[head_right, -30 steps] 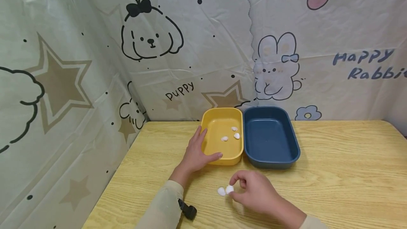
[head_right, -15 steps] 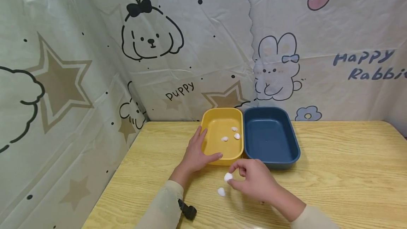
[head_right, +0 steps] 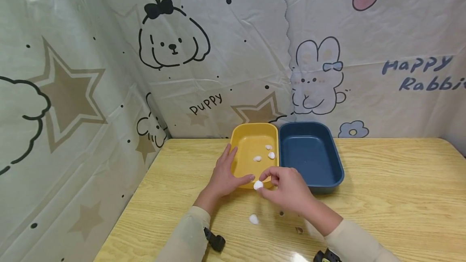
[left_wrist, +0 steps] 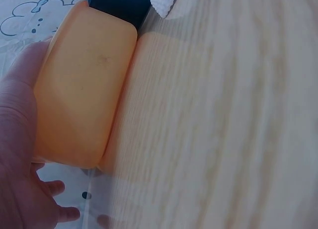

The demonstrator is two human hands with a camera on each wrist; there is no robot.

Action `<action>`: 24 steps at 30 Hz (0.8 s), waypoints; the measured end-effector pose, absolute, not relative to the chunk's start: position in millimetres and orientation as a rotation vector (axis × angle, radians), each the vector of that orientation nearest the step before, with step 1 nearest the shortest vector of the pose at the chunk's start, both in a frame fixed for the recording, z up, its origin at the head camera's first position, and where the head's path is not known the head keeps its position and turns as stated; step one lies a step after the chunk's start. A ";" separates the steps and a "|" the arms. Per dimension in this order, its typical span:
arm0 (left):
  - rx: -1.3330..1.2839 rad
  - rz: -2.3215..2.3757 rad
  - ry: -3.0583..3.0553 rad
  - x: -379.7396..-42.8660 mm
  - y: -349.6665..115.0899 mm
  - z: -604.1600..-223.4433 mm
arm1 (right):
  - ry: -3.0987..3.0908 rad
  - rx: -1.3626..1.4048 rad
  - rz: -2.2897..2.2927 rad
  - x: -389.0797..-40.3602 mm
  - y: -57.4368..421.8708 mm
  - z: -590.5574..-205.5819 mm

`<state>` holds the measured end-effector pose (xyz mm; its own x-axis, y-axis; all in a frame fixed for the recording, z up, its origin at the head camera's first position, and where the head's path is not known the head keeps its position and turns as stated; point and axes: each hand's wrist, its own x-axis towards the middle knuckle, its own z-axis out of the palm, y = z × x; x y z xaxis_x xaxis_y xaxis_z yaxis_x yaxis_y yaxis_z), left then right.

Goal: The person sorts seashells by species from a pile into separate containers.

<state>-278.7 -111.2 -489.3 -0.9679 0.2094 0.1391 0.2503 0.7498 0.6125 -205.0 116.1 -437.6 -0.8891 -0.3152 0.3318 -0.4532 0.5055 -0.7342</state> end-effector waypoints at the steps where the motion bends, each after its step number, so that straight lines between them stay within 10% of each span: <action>1: -0.381 -1.023 -2.878 -278.6 -111.2 -489.2 | -2.586 0.656 1.332 -206.8 115.8 -436.9; 24: -0.375 -1.038 -2.882 -279.6 -111.3 -490.8 | -2.518 0.478 1.313 -248.2 112.8 -426.0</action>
